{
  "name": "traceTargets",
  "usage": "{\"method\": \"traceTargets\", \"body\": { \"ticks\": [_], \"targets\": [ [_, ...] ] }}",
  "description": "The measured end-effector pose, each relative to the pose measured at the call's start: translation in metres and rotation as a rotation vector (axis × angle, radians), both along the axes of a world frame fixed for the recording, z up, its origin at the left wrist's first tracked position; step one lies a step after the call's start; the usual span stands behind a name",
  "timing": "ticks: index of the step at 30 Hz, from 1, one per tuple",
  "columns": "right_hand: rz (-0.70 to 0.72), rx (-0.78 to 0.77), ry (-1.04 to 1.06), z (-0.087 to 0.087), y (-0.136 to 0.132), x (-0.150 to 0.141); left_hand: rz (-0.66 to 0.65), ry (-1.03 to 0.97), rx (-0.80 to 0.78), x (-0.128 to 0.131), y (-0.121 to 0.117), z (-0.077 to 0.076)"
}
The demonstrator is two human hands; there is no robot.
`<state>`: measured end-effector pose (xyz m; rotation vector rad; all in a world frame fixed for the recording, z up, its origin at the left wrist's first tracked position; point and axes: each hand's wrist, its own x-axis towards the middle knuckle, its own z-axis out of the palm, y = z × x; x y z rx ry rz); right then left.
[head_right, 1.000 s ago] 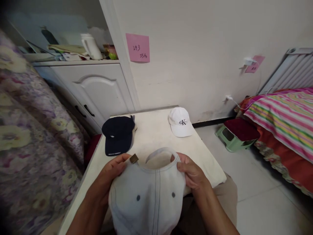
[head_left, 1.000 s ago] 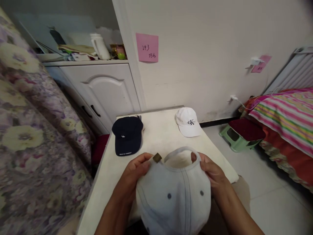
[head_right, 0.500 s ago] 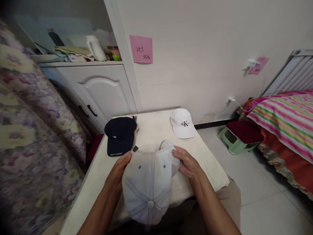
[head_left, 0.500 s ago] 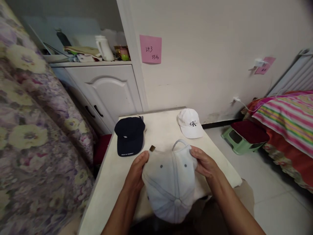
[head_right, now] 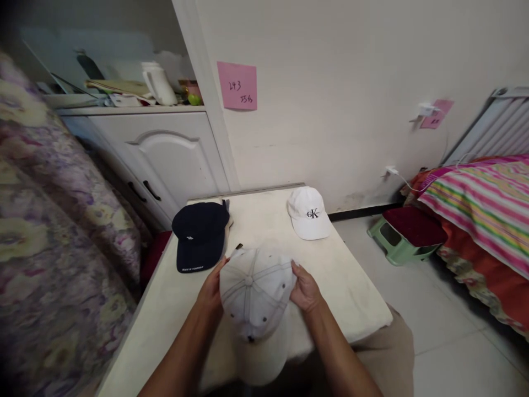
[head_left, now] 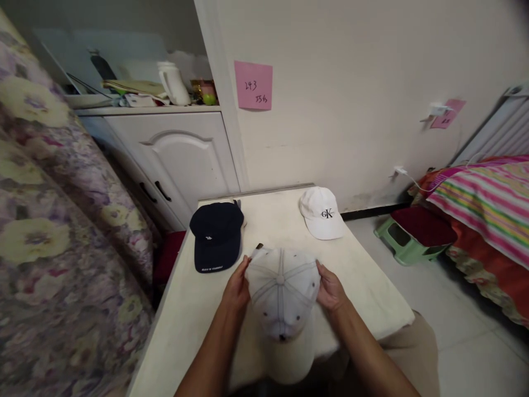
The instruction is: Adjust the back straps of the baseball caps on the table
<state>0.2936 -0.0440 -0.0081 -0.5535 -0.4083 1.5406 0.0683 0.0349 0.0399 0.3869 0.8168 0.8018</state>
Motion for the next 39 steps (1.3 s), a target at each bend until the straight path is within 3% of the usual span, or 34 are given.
{"method": "traceTargets", "body": {
  "ticks": [5, 9, 15, 26, 30, 34, 39],
  "targets": [
    [0.007, -0.093, 0.139, -0.024, 0.009, -0.002, -0.072, 0.01, 0.048, 0.0, -0.019, -0.021],
    [0.037, -0.113, 0.154, -0.034, 0.004, -0.011, -0.042, 0.046, 0.051, 0.004, -0.023, -0.027],
    [0.198, -0.143, 0.037, -0.036, -0.003, -0.018, 0.034, 0.085, 0.074, 0.008, -0.019, -0.026],
    [0.207, -0.185, -0.022, -0.035, -0.001, -0.019, 0.075, 0.05, 0.091, 0.009, -0.025, -0.026],
    [0.159, -0.175, -0.101, -0.035, -0.001, -0.017, 0.02, 0.006, 0.083, 0.0, -0.047, -0.023],
    [0.126, -0.175, -0.105, -0.03, -0.002, -0.017, -0.074, -0.066, 0.08, -0.016, -0.084, -0.026],
    [0.108, -0.165, -0.114, -0.024, -0.003, -0.019, -0.025, -0.128, 0.094, -0.013, -0.135, -0.037]
  ]
}}
